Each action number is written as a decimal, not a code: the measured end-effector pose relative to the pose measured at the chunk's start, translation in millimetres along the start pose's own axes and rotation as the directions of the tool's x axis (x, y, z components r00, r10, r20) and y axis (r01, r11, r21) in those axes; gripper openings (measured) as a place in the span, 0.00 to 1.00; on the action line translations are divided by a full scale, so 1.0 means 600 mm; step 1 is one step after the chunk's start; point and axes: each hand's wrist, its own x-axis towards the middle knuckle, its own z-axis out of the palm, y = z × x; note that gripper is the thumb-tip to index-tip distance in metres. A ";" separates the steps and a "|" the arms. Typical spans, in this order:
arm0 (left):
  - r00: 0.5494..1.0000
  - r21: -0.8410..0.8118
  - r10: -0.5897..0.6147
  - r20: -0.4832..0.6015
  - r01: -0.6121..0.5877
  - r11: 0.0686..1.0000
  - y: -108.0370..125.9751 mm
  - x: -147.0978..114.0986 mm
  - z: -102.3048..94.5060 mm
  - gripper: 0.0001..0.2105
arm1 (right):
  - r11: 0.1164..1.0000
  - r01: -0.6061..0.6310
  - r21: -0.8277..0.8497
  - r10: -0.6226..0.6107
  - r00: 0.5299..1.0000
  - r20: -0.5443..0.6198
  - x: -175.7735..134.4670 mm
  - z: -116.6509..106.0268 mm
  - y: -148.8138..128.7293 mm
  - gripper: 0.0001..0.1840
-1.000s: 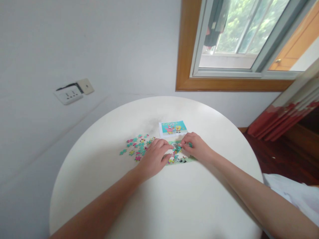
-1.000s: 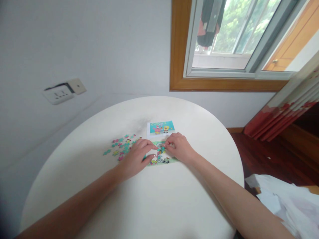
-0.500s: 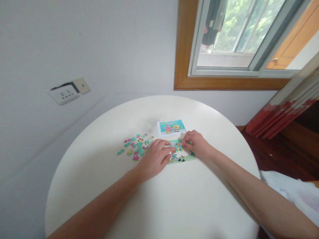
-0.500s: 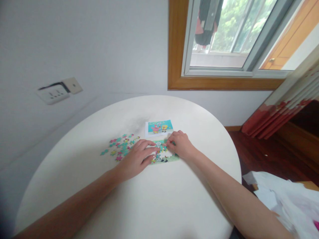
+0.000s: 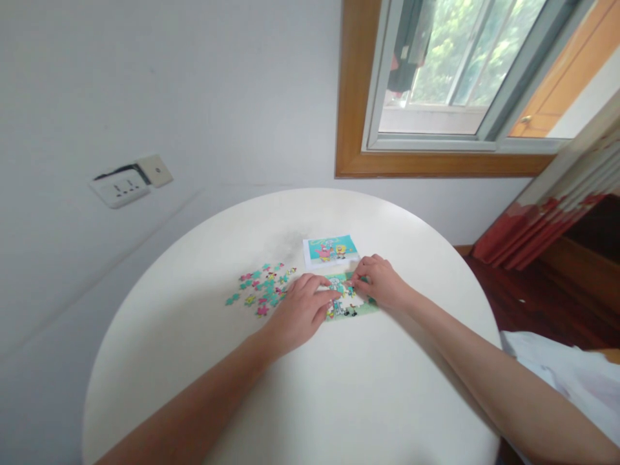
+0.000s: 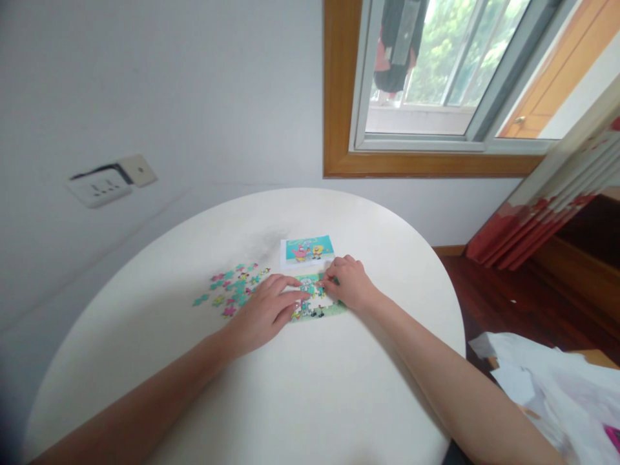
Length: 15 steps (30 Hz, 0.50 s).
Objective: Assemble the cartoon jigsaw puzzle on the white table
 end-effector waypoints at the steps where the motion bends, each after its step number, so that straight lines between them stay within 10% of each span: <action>1: 1.000 0.003 0.001 0.001 -0.001 1.000 0.000 0.000 0.000 0.15 | 1.000 0.002 0.002 -0.002 1.000 0.000 0.000 -0.001 0.000 0.10; 15: 1.000 -0.009 -0.007 0.009 0.007 1.000 0.000 -0.001 0.000 0.15 | 0.895 -0.130 0.426 0.106 0.991 0.081 0.000 -0.012 0.013 0.10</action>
